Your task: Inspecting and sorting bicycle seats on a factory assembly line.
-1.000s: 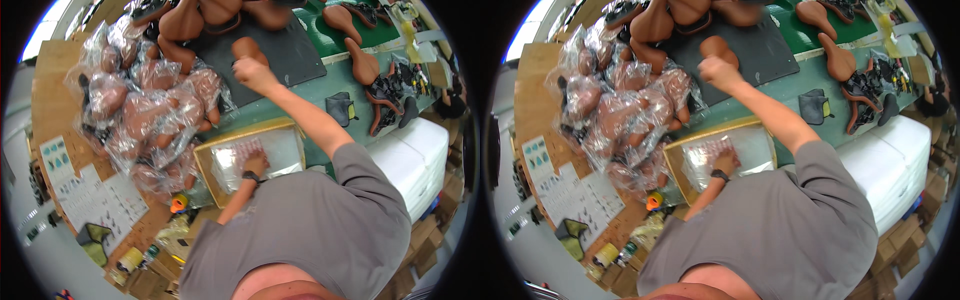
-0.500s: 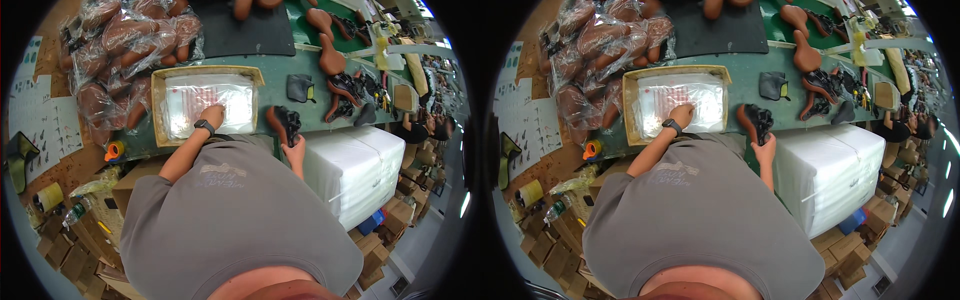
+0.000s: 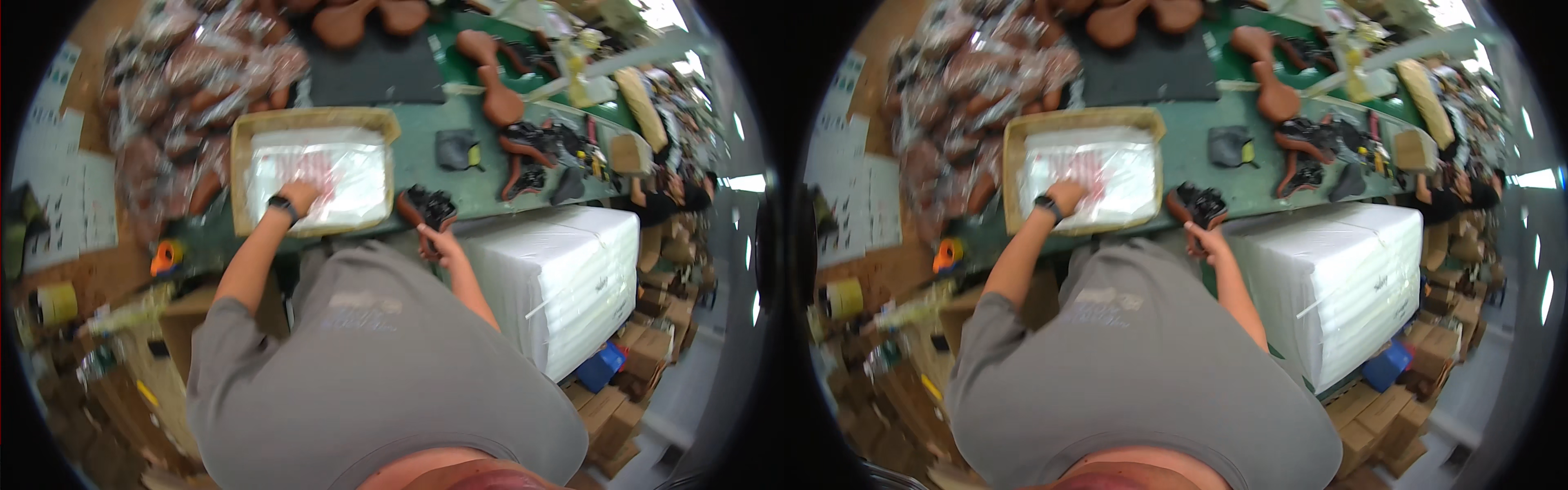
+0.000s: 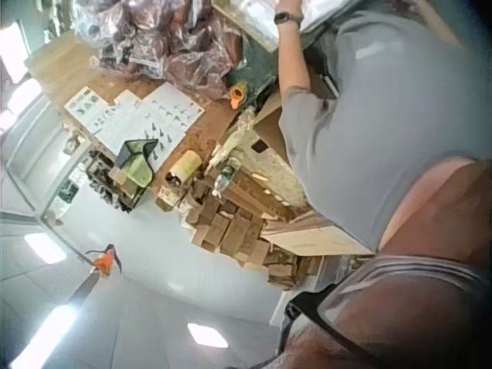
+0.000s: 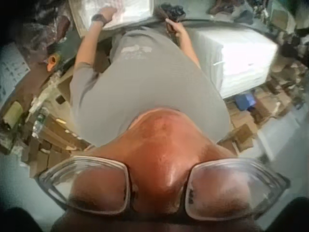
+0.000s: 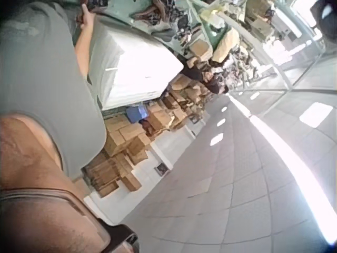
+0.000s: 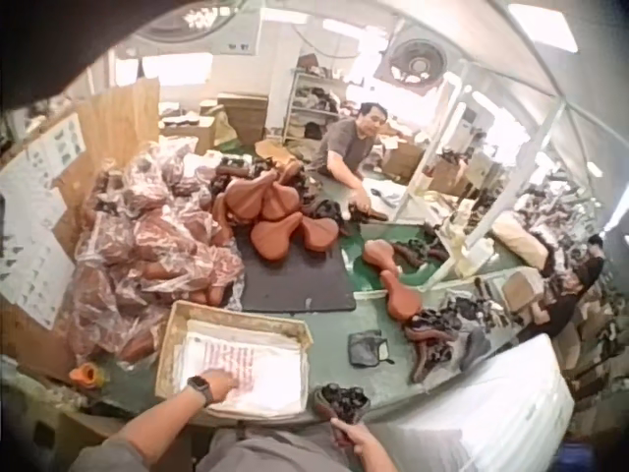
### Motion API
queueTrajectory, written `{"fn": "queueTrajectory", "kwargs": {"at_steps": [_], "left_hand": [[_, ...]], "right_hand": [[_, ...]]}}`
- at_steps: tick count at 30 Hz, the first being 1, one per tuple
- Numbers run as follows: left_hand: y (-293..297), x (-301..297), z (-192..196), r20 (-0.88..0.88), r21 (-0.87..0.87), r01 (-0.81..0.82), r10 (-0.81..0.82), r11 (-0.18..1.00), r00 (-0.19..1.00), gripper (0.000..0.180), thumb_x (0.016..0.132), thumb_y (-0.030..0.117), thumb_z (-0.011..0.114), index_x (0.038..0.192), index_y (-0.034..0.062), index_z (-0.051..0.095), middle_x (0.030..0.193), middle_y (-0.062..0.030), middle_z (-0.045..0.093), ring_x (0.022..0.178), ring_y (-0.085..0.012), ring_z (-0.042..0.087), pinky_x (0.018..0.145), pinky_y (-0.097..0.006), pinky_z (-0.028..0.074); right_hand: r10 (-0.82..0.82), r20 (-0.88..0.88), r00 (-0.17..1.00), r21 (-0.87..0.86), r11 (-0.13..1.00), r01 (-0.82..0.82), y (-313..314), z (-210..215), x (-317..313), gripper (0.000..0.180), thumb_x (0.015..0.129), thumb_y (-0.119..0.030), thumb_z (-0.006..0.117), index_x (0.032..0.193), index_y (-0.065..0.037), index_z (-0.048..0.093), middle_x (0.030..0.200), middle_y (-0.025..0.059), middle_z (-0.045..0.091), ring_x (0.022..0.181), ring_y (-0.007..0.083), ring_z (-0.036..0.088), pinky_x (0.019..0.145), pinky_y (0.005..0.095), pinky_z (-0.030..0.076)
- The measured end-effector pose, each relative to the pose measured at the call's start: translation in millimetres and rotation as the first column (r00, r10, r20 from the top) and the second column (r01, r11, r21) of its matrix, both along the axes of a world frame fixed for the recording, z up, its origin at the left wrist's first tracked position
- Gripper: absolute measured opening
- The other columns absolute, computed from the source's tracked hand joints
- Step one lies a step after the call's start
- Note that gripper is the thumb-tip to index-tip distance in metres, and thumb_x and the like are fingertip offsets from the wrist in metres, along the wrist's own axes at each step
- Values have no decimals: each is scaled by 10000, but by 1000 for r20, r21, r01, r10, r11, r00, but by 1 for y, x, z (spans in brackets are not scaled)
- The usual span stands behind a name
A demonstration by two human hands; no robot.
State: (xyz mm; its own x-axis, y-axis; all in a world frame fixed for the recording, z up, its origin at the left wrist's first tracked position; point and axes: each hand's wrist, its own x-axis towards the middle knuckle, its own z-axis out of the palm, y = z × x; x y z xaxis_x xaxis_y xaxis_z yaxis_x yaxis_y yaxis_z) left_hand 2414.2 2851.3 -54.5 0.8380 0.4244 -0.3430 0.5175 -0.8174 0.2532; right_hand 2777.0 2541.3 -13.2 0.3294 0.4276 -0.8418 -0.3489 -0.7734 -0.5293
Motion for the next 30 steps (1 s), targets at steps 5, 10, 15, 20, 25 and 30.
{"fn": "queueTrajectory", "kwargs": {"at_steps": [5,10,15,20,25,30], "left_hand": [[52,-73,-83,-533,-228,193,-288,954,796,728,718,423,996,1349,160,747,1419,-147,738,1282,-352,705,1101,-498,564],[45,-76,-46,-378,-181,-40,-32,983,925,270,895,363,764,1112,246,876,1167,-89,832,1110,-326,785,998,-477,619],[17,-28,34,221,-208,-393,434,896,874,295,1038,365,684,1066,89,782,1030,-175,799,964,-429,756,827,-534,594],[-3,12,33,338,-705,-508,864,495,373,387,985,184,815,1297,20,656,986,-116,736,831,-205,701,719,-362,581],[-23,50,13,114,-940,-231,872,249,475,854,825,-103,826,1592,-81,452,1498,-242,617,1151,-311,721,948,-390,642],[-89,-12,51,292,-370,-518,626,771,723,129,919,100,782,1002,18,837,930,-172,824,923,-307,814,842,-406,619]], "right_hand": [[-302,-630,716,41,907,418,-5,-23,11,503,1043,-470,762,1266,-31,658,1068,131,755,794,232,706,659,372,606],[-170,-424,890,626,655,423,-40,120,-35,385,1063,-322,766,1294,-30,666,1133,128,744,976,241,757,820,403,652],[-286,72,956,909,413,55,-62,205,-21,487,965,-128,835,1383,-18,610,1055,104,697,987,272,717,877,417,613],[-240,44,970,994,-88,-66,-64,326,-34,631,890,-125,906,1405,-5,560,1275,169,601,964,328,703,799,469,615],[-345,75,936,989,143,-26,-87,338,-57,571,884,-108,915,1352,15,611,1118,156,696,937,280,726,787,427,620],[-147,40,988,821,569,51,-63,299,-70,397,893,-56,896,1227,33,700,990,129,765,892,212,751,747,363,621]]}}
